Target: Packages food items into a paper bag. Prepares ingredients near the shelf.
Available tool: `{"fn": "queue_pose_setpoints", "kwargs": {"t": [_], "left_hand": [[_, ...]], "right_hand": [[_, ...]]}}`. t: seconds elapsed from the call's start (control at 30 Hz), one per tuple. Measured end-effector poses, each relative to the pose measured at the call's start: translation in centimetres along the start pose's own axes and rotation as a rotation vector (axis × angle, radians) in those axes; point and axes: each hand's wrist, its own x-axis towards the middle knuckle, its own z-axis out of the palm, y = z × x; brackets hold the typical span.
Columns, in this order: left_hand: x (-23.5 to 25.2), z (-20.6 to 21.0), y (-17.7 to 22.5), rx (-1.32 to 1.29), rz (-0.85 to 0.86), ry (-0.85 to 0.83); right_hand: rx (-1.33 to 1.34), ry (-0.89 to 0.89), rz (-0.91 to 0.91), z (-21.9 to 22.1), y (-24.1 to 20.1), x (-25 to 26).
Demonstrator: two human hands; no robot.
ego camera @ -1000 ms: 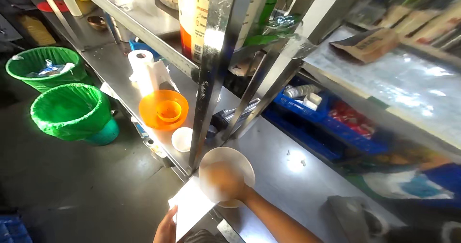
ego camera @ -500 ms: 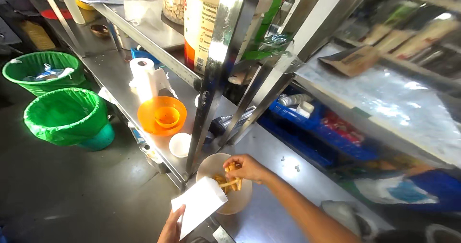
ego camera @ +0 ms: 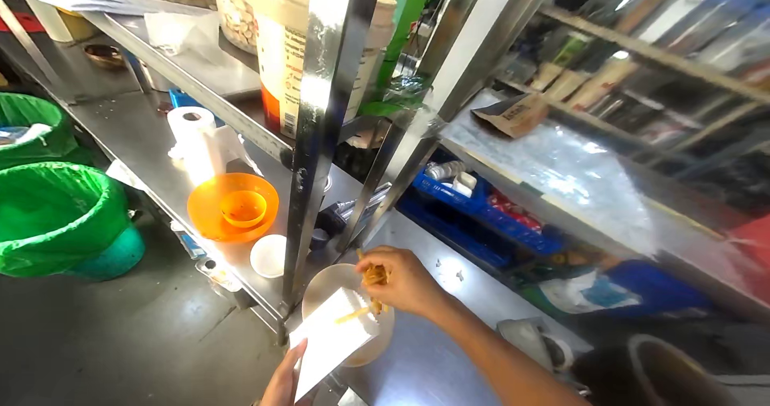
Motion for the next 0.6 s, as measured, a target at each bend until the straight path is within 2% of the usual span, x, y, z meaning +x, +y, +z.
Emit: {"fn": "queue_pose_setpoints", "kwargs": {"t": [0.13,0.37,0.6], "left_hand": [[-0.2,0.6,-0.1,0.000,0.013,-0.005],[1.6,2.6,-0.4,0.027,0.076,0.055],[4.8,4.7,-1.0,0.076,0.133,0.047]], "right_hand": [[0.035,-0.003,0.054,-0.4,-0.9,-0.5],[-0.095,0.030,0.048,1.3,-0.7,-1.0],[0.107,0.048,0.283,-0.6,1.7,-0.9]]}}
